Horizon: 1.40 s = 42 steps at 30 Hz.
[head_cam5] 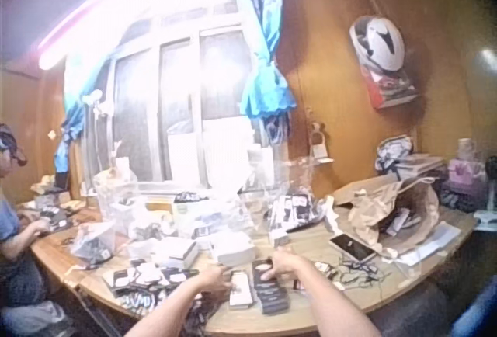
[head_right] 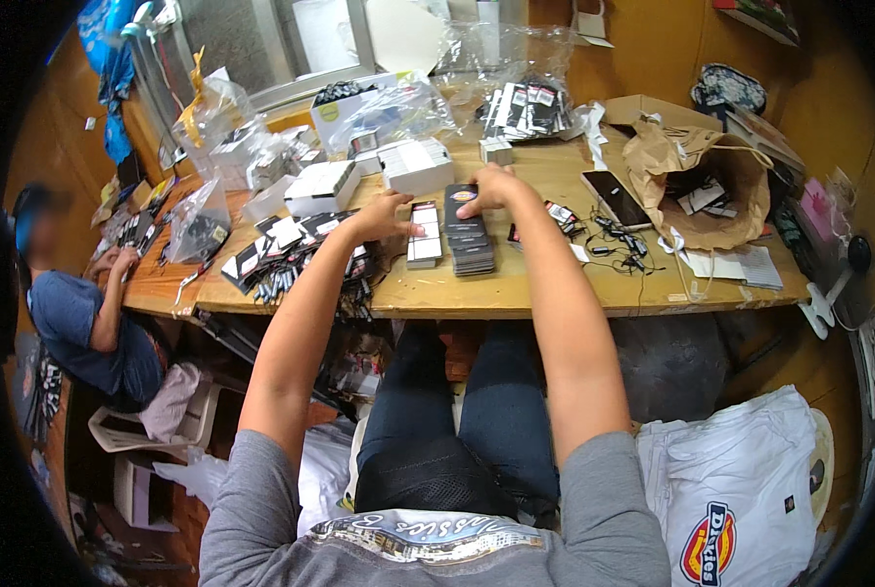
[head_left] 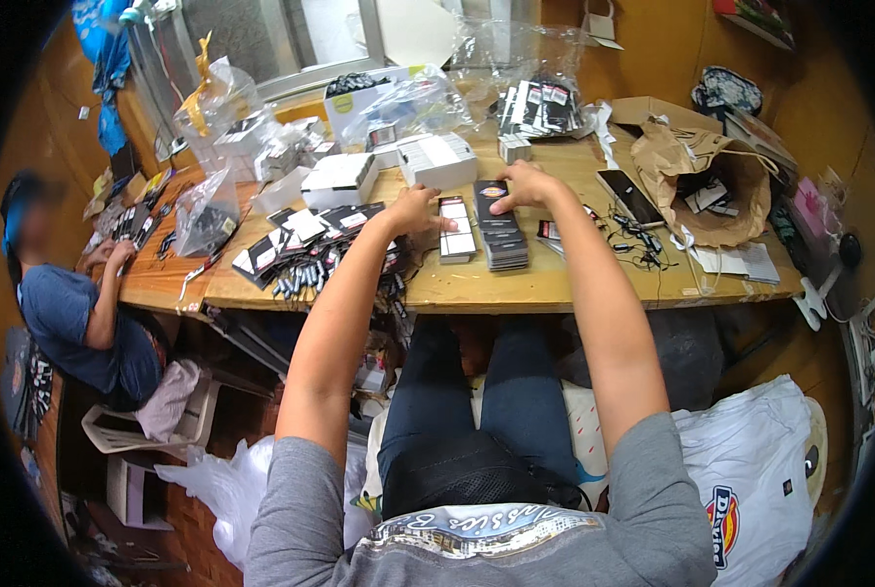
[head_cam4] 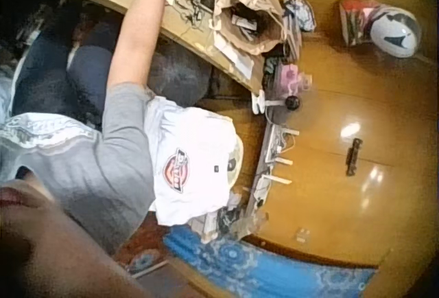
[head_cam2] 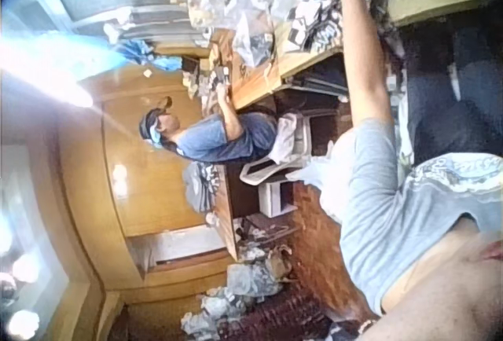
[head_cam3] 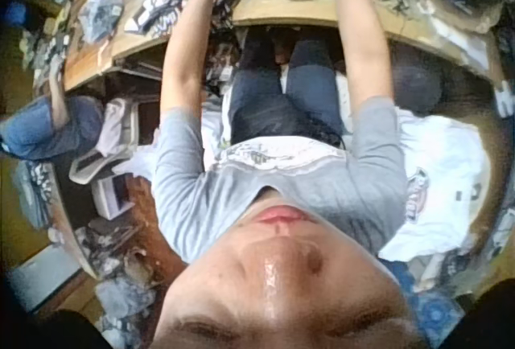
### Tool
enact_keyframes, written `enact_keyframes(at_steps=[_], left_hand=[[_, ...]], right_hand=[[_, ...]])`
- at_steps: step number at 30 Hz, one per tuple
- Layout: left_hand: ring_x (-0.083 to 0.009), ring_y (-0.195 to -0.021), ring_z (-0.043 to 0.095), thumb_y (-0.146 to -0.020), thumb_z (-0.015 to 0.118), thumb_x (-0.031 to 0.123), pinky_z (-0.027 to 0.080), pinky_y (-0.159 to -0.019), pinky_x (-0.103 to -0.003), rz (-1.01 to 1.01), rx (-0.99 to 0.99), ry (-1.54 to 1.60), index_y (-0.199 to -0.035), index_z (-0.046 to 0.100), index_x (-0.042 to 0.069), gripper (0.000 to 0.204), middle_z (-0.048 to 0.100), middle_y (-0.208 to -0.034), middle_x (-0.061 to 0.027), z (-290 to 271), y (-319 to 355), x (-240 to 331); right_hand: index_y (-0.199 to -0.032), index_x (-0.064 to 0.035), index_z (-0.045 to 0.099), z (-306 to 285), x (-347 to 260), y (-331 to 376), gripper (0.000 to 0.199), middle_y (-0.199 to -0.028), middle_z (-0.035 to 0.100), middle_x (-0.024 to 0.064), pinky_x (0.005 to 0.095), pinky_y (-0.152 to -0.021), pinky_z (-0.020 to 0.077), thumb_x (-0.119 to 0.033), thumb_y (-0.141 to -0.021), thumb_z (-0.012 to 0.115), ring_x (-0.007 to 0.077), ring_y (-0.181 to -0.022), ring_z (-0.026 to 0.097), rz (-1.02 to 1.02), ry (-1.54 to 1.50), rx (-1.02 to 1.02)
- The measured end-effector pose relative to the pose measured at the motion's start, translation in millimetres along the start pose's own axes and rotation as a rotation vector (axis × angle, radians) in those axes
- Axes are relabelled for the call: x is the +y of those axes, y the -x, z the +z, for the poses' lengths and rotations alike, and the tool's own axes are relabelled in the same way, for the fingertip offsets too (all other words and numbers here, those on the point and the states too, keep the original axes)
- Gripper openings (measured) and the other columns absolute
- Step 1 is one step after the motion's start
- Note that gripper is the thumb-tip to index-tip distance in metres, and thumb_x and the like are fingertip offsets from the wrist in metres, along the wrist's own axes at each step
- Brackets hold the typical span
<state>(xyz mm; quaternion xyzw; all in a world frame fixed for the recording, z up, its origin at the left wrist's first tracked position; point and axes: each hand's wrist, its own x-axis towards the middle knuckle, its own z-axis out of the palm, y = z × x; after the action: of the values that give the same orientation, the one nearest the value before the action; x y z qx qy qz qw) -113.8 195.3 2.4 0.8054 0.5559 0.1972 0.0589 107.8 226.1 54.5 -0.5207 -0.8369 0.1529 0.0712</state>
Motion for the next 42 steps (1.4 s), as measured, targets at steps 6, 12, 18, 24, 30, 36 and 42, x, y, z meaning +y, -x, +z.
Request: enact_keyframes(at_steps=[6,12,18,24,30,36,42], left_hand=[[-0.0312,-0.107,0.039,-0.046,0.073,0.049,0.033,-0.09,-0.034,-0.032,-0.105,-0.065,-0.107,0.047,-0.001,0.083,0.042,-0.111,-0.0179,-4,-19,19],[-0.0309,-0.101,0.041,-0.043,0.076,0.036,0.035,-0.085,-0.037,0.094,0.194,-0.104,-0.104,0.049,0.003,0.074,0.046,-0.104,-0.0149,3,-7,24],[-0.0112,-0.061,0.048,-0.056,0.066,-0.003,0.041,-0.057,-0.024,-0.2,0.476,0.646,-0.085,0.047,0.003,0.036,0.051,-0.066,-0.0038,-9,-9,51],[-0.0075,-0.062,0.055,-0.065,0.062,0.002,0.044,-0.054,-0.021,-0.157,0.597,0.659,-0.082,0.059,-0.002,0.017,0.06,-0.068,-0.005,-40,6,82],[-0.0053,-0.053,0.045,-0.073,0.059,0.008,0.036,-0.047,-0.018,-0.104,0.485,1.016,-0.081,0.059,-0.003,0.014,0.056,-0.065,-0.0027,-45,28,137],[-0.0037,-0.053,0.041,-0.073,0.06,0.011,0.032,-0.047,-0.017,-0.204,0.488,1.175,-0.079,0.055,0.0,0.014,0.052,-0.065,0.0007,-32,53,137],[-0.0019,-0.062,0.046,-0.077,0.055,0.016,0.035,-0.051,-0.016,-0.213,0.401,1.233,-0.075,0.05,0.009,0.008,0.052,-0.07,0.004,-10,74,137]], right_hand=[[-0.102,-0.0004,0.048,1,0,6,0.073,-0.109,0.043,0.0132,0.0355,-0.087,0.0343,-0.029,-0.043,0.079,0.0304,-0.104,0.037,-0.002,0.032,0.214],[-0.097,-0.0007,0.046,7,7,-2,0.07,-0.104,0.049,0.0155,0.034,-0.083,0.039,-0.024,-0.041,0.081,0.0287,-0.099,0.046,-0.068,-0.061,0.375],[-0.092,-0.0026,0.046,0,28,-12,0.049,-0.077,0.058,0.0116,0.0296,-0.06,0.0465,-0.007,-0.052,0.075,0.0199,-0.074,0.058,-0.062,-0.915,0.583],[-0.091,-0.0054,0.044,-37,-16,58,0.033,-0.071,0.058,0.009,0.0202,-0.047,0.0401,-0.004,-0.066,0.065,0.0094,-0.059,0.054,-0.351,-1.127,0.359],[-0.084,-0.0076,0.044,-33,-24,82,0.03,-0.064,0.056,0.0037,0.0174,-0.044,0.033,-0.009,-0.065,0.067,0.005,-0.052,0.046,-0.436,-0.961,0.401],[-0.077,-0.0006,0.063,-6,63,71,0.021,-0.073,0.061,0.0127,0.029,-0.063,0.0436,-0.014,-0.062,0.067,0.0199,-0.065,0.057,0.066,-0.15,0.264],[-0.066,-0.0019,0.062,7,70,71,0.022,-0.064,0.06,0.0137,0.0306,-0.058,0.0431,-0.013,-0.05,0.073,0.0222,-0.06,0.057,0.128,-0.138,0.342]])
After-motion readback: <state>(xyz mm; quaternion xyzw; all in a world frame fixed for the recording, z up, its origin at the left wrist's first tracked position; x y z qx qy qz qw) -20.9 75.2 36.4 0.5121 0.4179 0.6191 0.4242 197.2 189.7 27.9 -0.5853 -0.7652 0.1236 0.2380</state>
